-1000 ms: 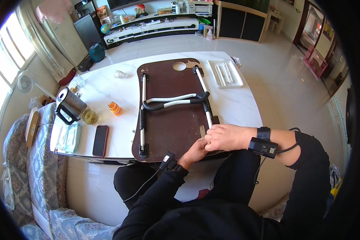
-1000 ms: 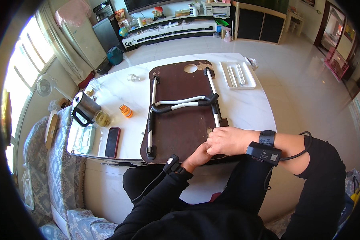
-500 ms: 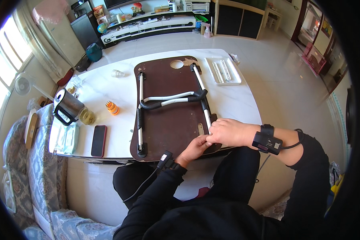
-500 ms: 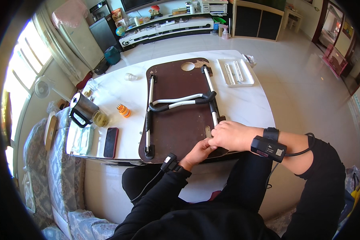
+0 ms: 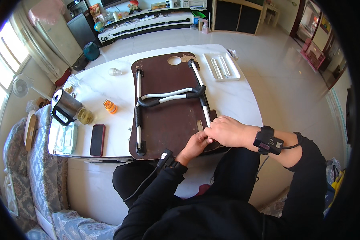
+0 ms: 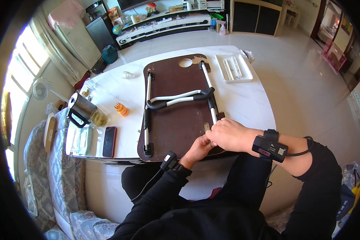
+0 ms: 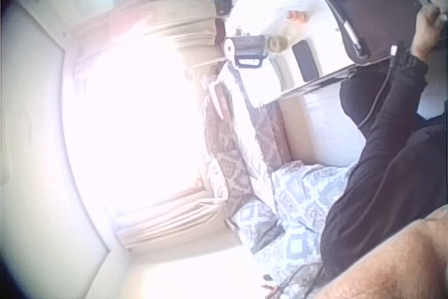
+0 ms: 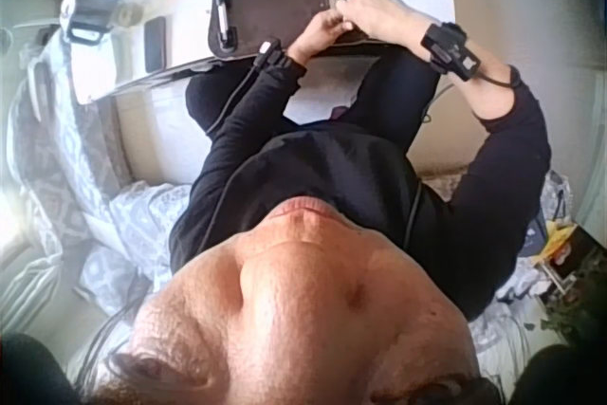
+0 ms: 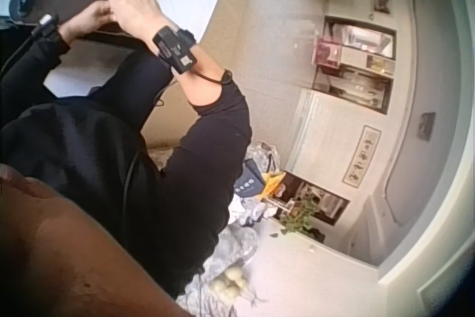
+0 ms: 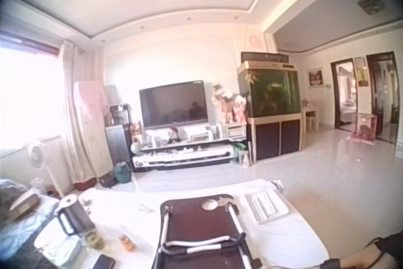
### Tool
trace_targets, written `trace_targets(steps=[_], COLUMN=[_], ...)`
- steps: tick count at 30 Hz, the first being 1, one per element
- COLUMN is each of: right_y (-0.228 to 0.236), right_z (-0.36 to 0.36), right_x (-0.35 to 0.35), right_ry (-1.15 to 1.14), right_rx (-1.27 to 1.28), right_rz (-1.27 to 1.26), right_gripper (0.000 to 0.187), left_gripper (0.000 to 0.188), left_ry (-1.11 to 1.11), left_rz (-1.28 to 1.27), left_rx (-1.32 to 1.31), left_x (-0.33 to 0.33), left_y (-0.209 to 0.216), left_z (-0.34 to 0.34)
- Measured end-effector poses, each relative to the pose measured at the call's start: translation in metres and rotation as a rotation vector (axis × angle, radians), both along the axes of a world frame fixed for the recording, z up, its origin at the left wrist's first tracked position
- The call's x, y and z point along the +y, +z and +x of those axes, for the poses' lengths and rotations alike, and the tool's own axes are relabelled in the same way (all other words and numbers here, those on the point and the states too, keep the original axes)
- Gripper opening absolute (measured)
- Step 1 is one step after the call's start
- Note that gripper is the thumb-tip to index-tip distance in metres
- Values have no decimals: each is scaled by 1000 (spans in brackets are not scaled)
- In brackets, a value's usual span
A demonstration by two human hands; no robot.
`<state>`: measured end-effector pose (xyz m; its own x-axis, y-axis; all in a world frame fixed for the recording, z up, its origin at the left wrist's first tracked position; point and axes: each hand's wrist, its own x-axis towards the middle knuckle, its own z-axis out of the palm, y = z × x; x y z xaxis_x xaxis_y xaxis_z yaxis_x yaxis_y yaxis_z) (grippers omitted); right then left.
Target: The person uses a yellow-handled screwdriver to tighten screws on a brown wooden board with white metal legs. They flip the board over to access the underside and continue tightening screws at multiple locations.
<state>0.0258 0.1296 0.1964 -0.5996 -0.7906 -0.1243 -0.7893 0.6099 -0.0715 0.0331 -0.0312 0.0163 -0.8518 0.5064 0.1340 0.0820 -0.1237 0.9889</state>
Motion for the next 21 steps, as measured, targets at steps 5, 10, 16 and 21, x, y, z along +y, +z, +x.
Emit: trace_targets(steps=[5, 10, 16, 21], right_y=[-2, 7, 2, 4], right_z=[4, 4, 7, 6], right_x=[4, -2, 1, 10], right_ry=[265, 96, -35, 104], right_rx=[272, 113, -81, 41], right_rz=[-93, -65, -24, -113], right_gripper=[4, 7, 7, 6], left_gripper=[11, 12, 12, 12], left_ry=[-14, -47, 6, 53], left_rz=[-3, 107, -69, -19], left_rx=[-49, -56, -45, 140], left_x=[-5, 0, -1, -5], left_y=[8, 4, -11, -6], left_z=[5, 3, -1, -1])
